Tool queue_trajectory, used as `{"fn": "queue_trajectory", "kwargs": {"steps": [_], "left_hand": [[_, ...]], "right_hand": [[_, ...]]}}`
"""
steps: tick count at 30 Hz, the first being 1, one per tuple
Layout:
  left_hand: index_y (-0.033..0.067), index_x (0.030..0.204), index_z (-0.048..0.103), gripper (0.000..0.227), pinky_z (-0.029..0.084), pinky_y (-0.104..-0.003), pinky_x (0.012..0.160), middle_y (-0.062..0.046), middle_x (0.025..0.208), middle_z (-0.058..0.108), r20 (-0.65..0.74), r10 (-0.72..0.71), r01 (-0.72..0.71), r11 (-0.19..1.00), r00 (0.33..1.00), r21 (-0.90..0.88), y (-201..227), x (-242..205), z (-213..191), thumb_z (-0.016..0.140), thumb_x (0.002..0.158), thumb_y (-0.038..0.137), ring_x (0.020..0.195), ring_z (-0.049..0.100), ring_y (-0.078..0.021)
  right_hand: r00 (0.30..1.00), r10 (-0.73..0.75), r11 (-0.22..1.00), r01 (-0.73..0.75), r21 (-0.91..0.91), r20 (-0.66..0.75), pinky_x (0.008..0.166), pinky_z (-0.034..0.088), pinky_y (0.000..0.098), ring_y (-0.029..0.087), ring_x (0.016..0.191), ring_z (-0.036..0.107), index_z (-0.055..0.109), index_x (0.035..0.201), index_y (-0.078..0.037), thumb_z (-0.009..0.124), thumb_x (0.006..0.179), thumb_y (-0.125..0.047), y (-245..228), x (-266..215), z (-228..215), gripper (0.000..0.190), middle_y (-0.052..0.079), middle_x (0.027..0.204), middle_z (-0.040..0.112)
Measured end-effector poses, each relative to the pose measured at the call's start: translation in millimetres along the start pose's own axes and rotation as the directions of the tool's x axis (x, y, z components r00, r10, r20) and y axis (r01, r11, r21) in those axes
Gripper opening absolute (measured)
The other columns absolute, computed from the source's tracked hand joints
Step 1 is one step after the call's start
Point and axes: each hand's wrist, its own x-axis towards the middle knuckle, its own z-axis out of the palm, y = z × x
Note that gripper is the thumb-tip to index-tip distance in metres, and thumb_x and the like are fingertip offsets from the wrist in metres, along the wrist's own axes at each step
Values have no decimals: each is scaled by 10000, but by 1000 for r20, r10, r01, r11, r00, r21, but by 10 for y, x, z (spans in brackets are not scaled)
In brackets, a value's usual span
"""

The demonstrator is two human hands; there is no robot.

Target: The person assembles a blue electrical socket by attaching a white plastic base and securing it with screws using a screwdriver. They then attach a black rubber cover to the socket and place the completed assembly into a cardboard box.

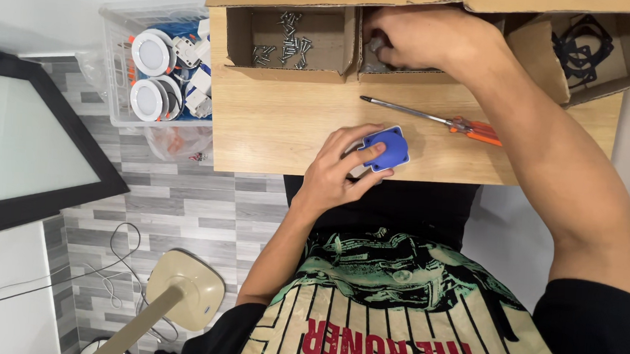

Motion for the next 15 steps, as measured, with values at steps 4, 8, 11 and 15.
{"fn": "queue_trajectory", "kwargs": {"steps": [4, 8, 11, 15], "left_hand": [[113, 1337, 593, 499, 609, -457, 974, -217, 1411, 649, -42, -4, 7, 998, 999, 63, 24, 23, 60, 900, 1005, 325, 1189, 727, -377], [133, 1298, 602, 642, 605, -433, 969, -182, 1379, 642, -80, -51, 63, 986, 995, 152, 74, 17, 68, 969, 888, 464, 1137, 722, -318], [115, 1288, 603, 712, 600, -431, 1006, -187, 1432, 587, -40, -76, 81, 989, 996, 124, 115, 56, 30, 978, 845, 529, 1151, 695, -309], [115, 1341, 591, 608, 500, -543, 1248, -199, 1612, 478, 126, -99, 97, 995, 987, 24, 163, 169, -111, 878, 956, 488, 1496, 549, -391]], "right_hand": [[999, 44, 999, -44, 0, 26, 764, 555, 525, 368, 982, 735, 736, 1392, -260, 584, 973, -124, -45, -96, -72, 465, 78, 1119, 807], [992, 126, 991, -126, 34, 12, 918, 553, 597, 430, 1136, 707, 673, 1437, -305, 466, 1058, -203, -220, -488, -234, 444, 67, 1343, 743], [962, -160, 984, 174, 43, -220, 933, 542, 537, 401, 1070, 716, 745, 1316, -142, 507, 1053, -107, -23, -604, -101, 356, 128, 1258, 774], [700, -439, 851, 525, -11, -563, 889, 570, 404, 281, 895, 709, 801, 1221, 54, 729, 1092, -22, 61, -981, -7, 166, 191, 1274, 710]]}}
